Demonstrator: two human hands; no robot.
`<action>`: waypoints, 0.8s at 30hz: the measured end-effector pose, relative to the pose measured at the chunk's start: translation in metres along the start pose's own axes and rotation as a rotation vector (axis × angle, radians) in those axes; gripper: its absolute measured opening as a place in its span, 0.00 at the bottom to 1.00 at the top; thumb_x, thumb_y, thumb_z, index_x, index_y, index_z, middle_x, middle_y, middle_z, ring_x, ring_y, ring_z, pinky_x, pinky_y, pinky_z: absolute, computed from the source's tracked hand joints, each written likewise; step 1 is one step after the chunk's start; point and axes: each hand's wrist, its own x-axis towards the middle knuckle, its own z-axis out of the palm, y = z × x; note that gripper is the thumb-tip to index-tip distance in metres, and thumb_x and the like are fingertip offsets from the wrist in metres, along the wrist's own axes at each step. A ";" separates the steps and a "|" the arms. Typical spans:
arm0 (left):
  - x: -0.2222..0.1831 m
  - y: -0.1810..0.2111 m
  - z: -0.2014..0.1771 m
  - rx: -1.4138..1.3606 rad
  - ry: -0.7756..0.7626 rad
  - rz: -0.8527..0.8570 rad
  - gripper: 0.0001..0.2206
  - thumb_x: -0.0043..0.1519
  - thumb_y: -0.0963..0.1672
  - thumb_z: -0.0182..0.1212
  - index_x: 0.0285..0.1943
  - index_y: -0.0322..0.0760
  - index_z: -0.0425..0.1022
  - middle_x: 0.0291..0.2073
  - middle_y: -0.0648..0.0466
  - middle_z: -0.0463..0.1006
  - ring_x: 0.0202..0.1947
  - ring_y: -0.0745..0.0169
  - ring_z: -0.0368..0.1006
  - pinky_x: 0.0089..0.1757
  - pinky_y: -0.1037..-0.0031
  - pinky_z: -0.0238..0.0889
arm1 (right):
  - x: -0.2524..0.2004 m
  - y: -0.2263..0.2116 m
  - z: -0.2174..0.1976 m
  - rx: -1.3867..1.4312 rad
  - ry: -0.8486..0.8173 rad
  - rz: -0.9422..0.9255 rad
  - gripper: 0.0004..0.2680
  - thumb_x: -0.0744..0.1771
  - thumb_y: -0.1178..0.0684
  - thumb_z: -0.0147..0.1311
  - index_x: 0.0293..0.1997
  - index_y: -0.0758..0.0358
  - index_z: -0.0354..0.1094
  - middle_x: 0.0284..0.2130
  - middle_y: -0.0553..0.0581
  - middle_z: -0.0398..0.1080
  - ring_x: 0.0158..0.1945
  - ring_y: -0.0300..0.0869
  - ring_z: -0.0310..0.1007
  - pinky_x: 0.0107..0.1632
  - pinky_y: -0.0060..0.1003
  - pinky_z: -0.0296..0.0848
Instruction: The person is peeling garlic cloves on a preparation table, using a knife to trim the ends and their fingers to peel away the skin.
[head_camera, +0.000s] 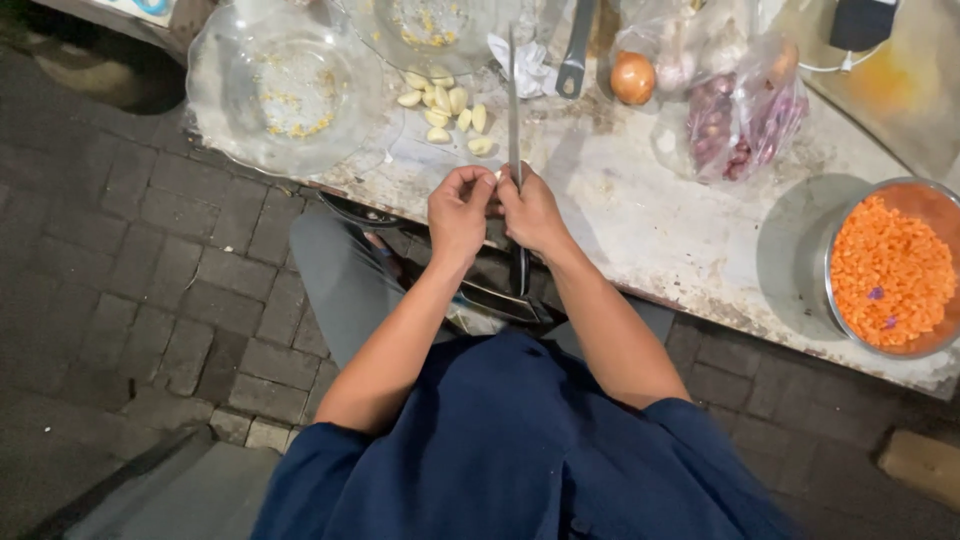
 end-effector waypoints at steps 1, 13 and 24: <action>0.008 -0.003 -0.004 -0.002 0.002 0.005 0.04 0.63 0.39 0.58 0.41 0.29 0.76 0.29 0.45 0.76 0.30 0.62 0.76 0.29 0.72 0.74 | 0.004 -0.006 0.004 -0.002 -0.002 -0.006 0.09 0.70 0.52 0.40 0.40 0.69 0.63 0.21 0.67 0.67 0.20 0.48 0.70 0.14 0.36 0.72; 0.045 0.027 -0.039 -0.075 0.215 0.006 0.02 0.60 0.38 0.60 0.38 0.30 0.74 0.20 0.47 0.74 0.15 0.57 0.76 0.21 0.73 0.73 | 0.035 -0.020 0.023 0.259 0.055 0.134 0.06 0.68 0.55 0.42 0.34 0.65 0.63 0.19 0.53 0.60 0.18 0.36 0.61 0.14 0.30 0.65; -0.009 0.043 -0.039 0.444 -0.070 0.524 0.04 0.59 0.41 0.67 0.40 0.46 0.83 0.30 0.59 0.82 0.24 0.68 0.79 0.23 0.83 0.66 | -0.013 -0.021 0.008 0.784 -0.164 0.218 0.07 0.68 0.56 0.53 0.43 0.70 0.63 0.32 0.62 0.62 0.29 0.39 0.61 0.14 0.25 0.55</action>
